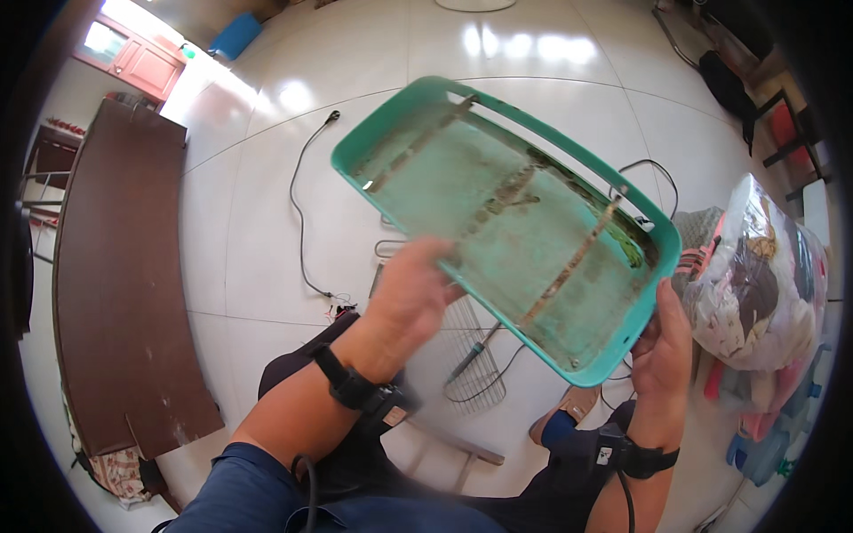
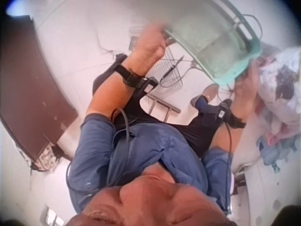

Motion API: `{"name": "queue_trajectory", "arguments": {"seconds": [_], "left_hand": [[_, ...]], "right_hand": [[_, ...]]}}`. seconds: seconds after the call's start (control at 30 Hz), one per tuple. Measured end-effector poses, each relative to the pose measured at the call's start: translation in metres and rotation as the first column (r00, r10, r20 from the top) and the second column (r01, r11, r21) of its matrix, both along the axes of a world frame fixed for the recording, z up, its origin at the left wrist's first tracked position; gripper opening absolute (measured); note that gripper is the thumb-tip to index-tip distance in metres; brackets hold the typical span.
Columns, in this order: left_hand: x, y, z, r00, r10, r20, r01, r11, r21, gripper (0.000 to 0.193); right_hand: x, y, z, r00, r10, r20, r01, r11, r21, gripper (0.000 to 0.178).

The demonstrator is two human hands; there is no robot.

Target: The person disassembles an electric grill by removing the green tray and metal rack, handles the internal heating and wiring components, and then holds a brown filter-like object.

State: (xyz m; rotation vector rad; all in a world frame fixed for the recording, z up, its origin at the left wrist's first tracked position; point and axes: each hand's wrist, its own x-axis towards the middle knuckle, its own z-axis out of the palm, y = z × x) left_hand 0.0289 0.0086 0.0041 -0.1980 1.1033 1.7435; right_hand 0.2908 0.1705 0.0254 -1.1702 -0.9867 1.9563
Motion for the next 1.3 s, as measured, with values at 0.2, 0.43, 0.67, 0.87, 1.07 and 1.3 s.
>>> {"name": "queue_trajectory", "arguments": {"seconds": [0.2, 0.43, 0.67, 0.87, 1.07, 1.3], "left_hand": [[0.012, 0.007, -0.001, 0.999, 0.008, 0.033, -0.007, 0.999, -0.035, 0.025], [0.026, 0.004, -0.004, 0.996, 0.027, 0.083, -0.026, 0.999, -0.021, 0.033], [0.028, -0.002, -0.01, 0.993, -0.07, 0.098, 0.079, 0.993, -0.09, 0.033], [0.029, -0.002, -0.015, 0.993, -0.079, 0.091, 0.088, 0.992, -0.095, 0.035], [0.018, -0.001, 0.0, 0.993, -0.113, 0.03, 0.117, 0.983, -0.145, 0.05], [-0.099, -0.044, 0.024, 0.858, 0.15, -0.491, -0.114, 0.988, 0.103, 0.023]], "right_hand": [[0.014, 0.01, -0.005, 0.997, -0.055, -0.047, 0.051, 0.996, -0.068, 0.038], [0.024, 0.012, 0.0, 0.998, -0.039, -0.051, 0.033, 0.993, -0.109, 0.036], [0.019, 0.008, 0.0, 0.992, 0.026, -0.125, -0.037, 0.996, -0.087, 0.036], [0.025, 0.013, -0.009, 0.991, 0.024, -0.128, -0.027, 0.999, -0.02, 0.037], [0.022, 0.011, -0.012, 0.952, 0.14, -0.274, -0.163, 0.985, -0.064, 0.033], [-0.037, -0.009, -0.037, 0.999, -0.031, 0.017, 0.032, 0.998, -0.062, 0.035]]}}
